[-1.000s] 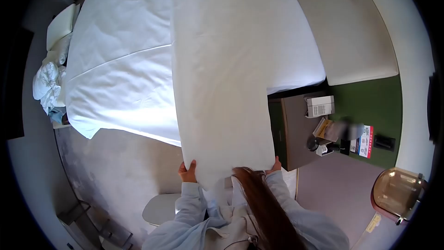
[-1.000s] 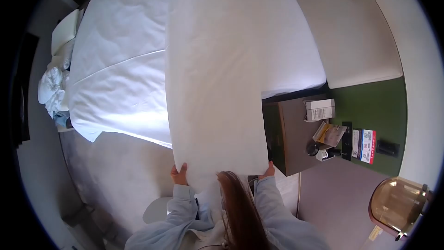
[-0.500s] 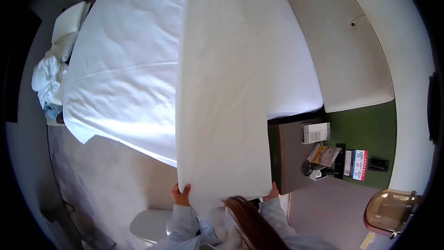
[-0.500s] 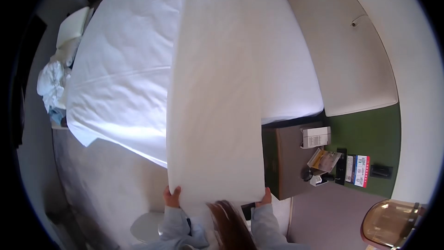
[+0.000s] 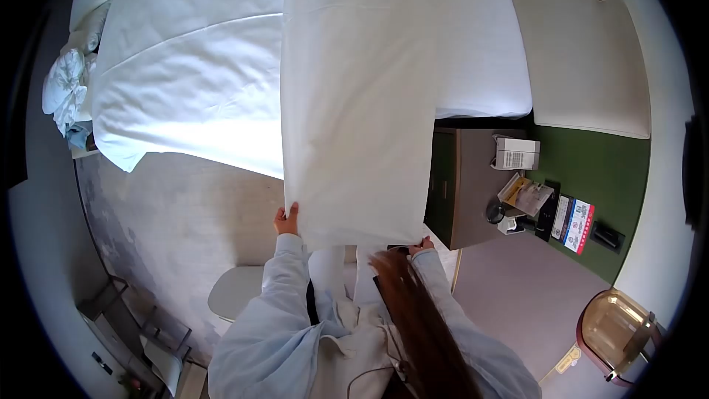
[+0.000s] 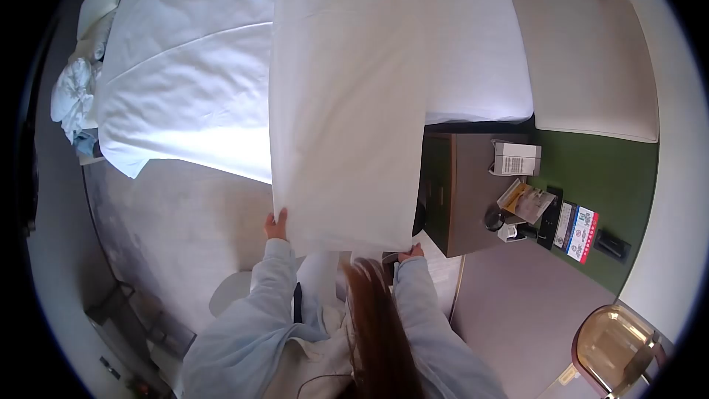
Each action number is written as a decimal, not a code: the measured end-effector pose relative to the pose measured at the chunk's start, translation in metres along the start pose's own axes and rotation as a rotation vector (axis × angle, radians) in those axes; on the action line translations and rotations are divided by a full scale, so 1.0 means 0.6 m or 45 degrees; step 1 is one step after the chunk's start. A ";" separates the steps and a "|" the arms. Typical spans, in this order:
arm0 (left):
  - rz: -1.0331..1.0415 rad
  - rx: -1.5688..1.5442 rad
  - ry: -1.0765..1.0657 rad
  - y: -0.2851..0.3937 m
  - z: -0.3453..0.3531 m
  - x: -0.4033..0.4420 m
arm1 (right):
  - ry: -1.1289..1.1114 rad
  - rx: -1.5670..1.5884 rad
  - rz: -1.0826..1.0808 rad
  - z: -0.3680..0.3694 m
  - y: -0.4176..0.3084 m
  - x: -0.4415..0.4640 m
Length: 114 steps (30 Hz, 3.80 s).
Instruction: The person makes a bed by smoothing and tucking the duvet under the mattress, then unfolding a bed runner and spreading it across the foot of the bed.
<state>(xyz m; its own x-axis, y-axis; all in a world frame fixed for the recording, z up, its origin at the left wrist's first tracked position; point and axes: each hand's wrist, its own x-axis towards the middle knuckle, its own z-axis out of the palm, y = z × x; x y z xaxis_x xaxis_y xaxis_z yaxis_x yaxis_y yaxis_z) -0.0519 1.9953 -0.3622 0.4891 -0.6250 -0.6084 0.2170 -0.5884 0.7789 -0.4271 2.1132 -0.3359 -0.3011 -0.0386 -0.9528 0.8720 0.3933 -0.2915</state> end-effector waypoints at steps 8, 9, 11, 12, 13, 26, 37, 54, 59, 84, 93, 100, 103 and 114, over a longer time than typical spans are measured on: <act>-0.558 0.117 -0.294 -0.095 -0.088 0.134 | 0.154 0.411 -0.095 -0.059 -0.032 0.019; -0.566 -0.149 -0.509 -0.118 -0.083 0.162 | -0.015 0.433 -0.051 -0.040 -0.049 0.024; -0.321 0.008 -0.575 -0.065 -0.020 0.178 | -0.245 0.000 -0.234 0.034 -0.076 0.033; 0.029 0.246 -0.542 -0.039 0.016 0.182 | -0.237 0.077 -0.198 0.077 -0.087 0.034; 0.380 0.482 -0.502 -0.018 0.048 0.185 | -0.294 -0.060 -0.248 0.112 -0.103 0.040; 0.527 0.770 -0.593 0.251 0.160 0.158 | -0.611 -1.516 -1.883 0.408 -0.173 0.103; 0.730 1.226 -0.205 0.167 0.113 0.173 | 0.010 -2.218 -1.537 0.335 -0.230 0.113; 0.361 1.644 -0.357 0.013 0.211 0.354 | -0.498 -2.385 -1.207 0.424 -0.398 0.365; 0.006 1.261 -0.148 0.017 0.203 0.316 | -0.804 -2.644 -0.172 0.382 -0.356 0.300; 0.388 0.731 0.362 0.004 0.225 0.282 | -0.866 -2.630 -0.917 0.380 -0.191 0.253; -0.282 0.724 0.282 -0.053 0.094 0.295 | -1.076 -2.277 -0.764 0.366 0.027 0.148; 0.307 0.260 -0.293 0.131 0.083 0.101 | -0.970 -2.276 -1.311 0.451 -0.057 -0.077; -0.152 -0.497 -0.667 0.141 0.037 0.071 | -1.245 -2.097 -1.182 0.488 -0.112 -0.101; -0.107 -0.457 -0.366 0.310 -0.353 -0.075 | -1.631 -1.346 -1.119 0.622 0.067 -0.470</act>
<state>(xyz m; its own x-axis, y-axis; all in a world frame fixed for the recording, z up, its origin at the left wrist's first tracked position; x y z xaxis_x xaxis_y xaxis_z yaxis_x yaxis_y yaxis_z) 0.1453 2.0222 -0.1578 0.2145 -0.7295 -0.6495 0.5490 -0.4600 0.6979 -0.1630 1.7970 -0.1107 0.3974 -0.8947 -0.2041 -0.0675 0.1934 -0.9788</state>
